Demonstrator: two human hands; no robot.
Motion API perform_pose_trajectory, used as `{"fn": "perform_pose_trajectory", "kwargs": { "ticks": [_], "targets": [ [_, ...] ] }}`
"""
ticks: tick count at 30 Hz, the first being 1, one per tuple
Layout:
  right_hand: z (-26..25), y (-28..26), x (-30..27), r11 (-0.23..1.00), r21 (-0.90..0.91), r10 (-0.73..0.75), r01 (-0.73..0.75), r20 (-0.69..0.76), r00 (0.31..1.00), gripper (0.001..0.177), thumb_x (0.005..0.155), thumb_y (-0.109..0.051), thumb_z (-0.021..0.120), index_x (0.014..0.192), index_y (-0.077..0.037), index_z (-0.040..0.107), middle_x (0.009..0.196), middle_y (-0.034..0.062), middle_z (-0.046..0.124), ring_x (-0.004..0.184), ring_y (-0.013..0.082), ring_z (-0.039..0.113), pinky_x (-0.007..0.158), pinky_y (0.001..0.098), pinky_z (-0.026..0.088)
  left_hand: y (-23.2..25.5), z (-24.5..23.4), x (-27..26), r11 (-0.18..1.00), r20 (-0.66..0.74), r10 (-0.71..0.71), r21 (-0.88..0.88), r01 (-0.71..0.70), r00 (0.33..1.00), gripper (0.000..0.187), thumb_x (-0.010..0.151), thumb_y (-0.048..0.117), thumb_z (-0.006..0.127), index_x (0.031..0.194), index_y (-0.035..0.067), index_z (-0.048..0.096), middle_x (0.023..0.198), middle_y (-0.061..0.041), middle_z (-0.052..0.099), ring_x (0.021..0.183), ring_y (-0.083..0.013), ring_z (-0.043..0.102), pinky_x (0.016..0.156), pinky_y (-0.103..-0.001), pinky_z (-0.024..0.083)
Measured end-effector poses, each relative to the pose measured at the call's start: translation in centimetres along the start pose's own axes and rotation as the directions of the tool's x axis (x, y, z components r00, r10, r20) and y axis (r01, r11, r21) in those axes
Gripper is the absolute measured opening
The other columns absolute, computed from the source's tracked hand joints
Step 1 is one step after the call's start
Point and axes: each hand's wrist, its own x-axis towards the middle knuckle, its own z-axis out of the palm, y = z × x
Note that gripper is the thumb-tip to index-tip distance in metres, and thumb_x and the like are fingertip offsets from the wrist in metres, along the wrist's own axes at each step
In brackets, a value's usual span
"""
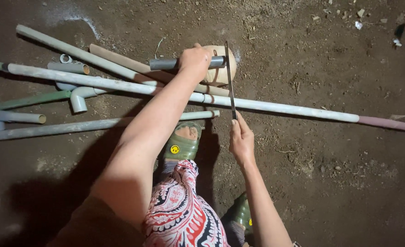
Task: The person sits on the ground and uses a hand saw to cut a short gray pipe segment that is resting on a coconut. After cutting, the person picks up a green pipe and a gray pipe and attempts to fit them together.
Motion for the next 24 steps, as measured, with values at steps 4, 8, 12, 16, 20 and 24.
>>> {"fn": "perform_pose_trajectory", "kwargs": {
  "ticks": [4, 8, 12, 16, 20, 24],
  "targets": [
    [0.5, -1.3, 1.3, 1.000, 0.017, 0.003, -0.003, 0.009, 1.000, 0.041, 0.094, -0.015, 0.049, 0.135, -0.016, 0.051, 0.056, -0.0054, 0.047, 0.042, 0.0021, 0.033, 0.033, 0.0178, 0.024, -0.2, 0.1, 0.1, 0.999, 0.005, 0.002, -0.053, -0.002, 1.000, 0.024, 0.076, 0.002, 0.063, 0.099, -0.002, 0.062, 0.087, -0.020, 0.062, 0.063, -0.0315, 0.067, 0.054, -0.045, 0.058],
    [2.9, -3.4, 7.7, 0.920, -0.309, -0.246, 0.240, 0.020, 0.969, 0.044, 0.093, -0.021, 0.041, 0.131, 0.000, 0.046, 0.137, 0.0138, 0.048, 0.128, 0.0250, 0.044, 0.105, 0.0323, 0.035, -0.2, 1.4, 0.6, 0.998, -0.048, -0.021, -0.063, 0.018, 0.999, 0.026, 0.075, 0.008, 0.064, 0.100, -0.002, 0.061, 0.092, -0.022, 0.062, 0.062, -0.0322, 0.067, 0.052, -0.045, 0.057],
    [4.4, -5.4, 10.7, 0.935, -0.250, -0.264, 0.252, -0.014, 0.964, 0.037, 0.092, -0.016, 0.046, 0.128, -0.009, 0.052, 0.122, 0.0130, 0.061, 0.101, 0.0189, 0.064, 0.083, 0.0269, 0.053, -0.6, 2.3, 0.9, 0.991, -0.083, -0.043, -0.128, 0.032, 0.996, 0.018, 0.080, 0.008, 0.059, 0.096, 0.002, 0.063, 0.086, -0.019, 0.063, 0.064, -0.0321, 0.067, 0.055, -0.045, 0.056],
    [4.0, -3.7, 11.4, 0.926, -0.162, -0.348, 0.342, -0.008, 0.938, 0.035, 0.091, -0.016, 0.049, 0.123, -0.004, 0.056, 0.118, 0.0112, 0.064, 0.105, 0.0183, 0.062, 0.087, 0.0253, 0.049, -0.3, 1.1, 0.7, 0.991, -0.011, -0.044, -0.127, 0.042, 0.999, 0.025, 0.074, 0.009, 0.067, 0.098, 0.002, 0.064, 0.093, -0.020, 0.063, 0.066, -0.0311, 0.067, 0.053, -0.045, 0.057],
    [3.8, -4.1, 9.1, 0.933, -0.185, -0.318, 0.310, -0.013, 0.948, 0.037, 0.091, -0.018, 0.048, 0.124, -0.003, 0.054, 0.121, 0.0117, 0.062, 0.108, 0.0198, 0.061, 0.090, 0.0263, 0.047, -0.5, 2.4, 1.2, 0.984, -0.049, -0.070, -0.168, 0.061, 0.996, 0.021, 0.081, 0.010, 0.059, 0.100, 0.002, 0.063, 0.088, -0.018, 0.060, 0.067, -0.0315, 0.066, 0.056, -0.045, 0.056],
    [2.3, -2.7, 5.3, 0.941, -0.217, -0.265, 0.258, -0.002, 0.964, 0.038, 0.091, -0.016, 0.045, 0.127, -0.007, 0.053, 0.117, 0.0114, 0.063, 0.100, 0.0182, 0.059, 0.084, 0.0265, 0.047, -0.2, 1.6, 0.9, 0.995, -0.051, -0.038, -0.093, 0.033, 0.998, 0.022, 0.077, 0.009, 0.063, 0.098, 0.001, 0.063, 0.086, -0.017, 0.062, 0.061, -0.0283, 0.066, 0.051, -0.043, 0.057]
  ]
}}
